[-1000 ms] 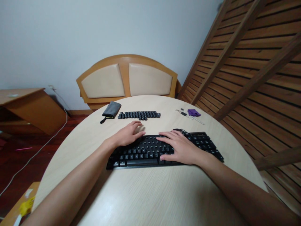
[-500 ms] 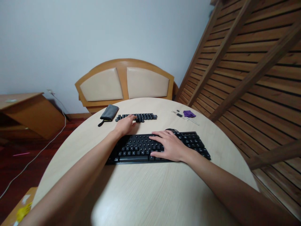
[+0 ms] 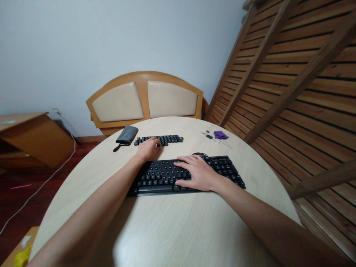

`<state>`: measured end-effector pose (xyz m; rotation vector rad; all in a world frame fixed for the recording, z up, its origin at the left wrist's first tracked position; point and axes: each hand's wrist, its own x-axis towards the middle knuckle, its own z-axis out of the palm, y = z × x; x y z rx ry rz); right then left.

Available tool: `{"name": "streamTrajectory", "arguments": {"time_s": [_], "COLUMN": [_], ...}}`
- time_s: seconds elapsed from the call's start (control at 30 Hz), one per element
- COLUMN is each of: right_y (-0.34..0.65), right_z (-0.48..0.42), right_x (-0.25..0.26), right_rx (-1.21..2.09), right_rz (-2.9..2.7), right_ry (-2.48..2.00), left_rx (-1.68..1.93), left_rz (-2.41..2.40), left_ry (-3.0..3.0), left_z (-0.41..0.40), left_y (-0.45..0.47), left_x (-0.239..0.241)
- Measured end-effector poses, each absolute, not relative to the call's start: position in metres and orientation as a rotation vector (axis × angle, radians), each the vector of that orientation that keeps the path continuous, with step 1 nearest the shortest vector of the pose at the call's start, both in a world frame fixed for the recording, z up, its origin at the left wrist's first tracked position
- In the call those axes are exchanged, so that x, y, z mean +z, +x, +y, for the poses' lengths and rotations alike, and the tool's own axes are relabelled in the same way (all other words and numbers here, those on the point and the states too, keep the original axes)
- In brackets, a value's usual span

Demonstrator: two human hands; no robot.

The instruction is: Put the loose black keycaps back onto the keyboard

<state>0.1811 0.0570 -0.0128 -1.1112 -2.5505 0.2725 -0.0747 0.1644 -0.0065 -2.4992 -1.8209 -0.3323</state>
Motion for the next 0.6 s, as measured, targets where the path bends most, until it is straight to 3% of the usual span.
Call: {"name": "streamTrajectory", "arguments": {"time_s": [0.4, 0.6], "right_y": [0.183, 0.183], "right_z": [0.058, 0.058], "right_x": [-0.011, -0.011], "right_rx": [0.29, 0.276], "right_rz": [-2.571, -2.593], "right_ry": [-1.111, -1.114], "left_rx": [-0.622, -1.083], "left_rz": [-1.731, -1.551], "left_ry": [-2.665, -2.934], "left_z": [0.107, 0.05], "left_y": [-0.086, -0.089], "left_x": [0.009, 0.004]}}
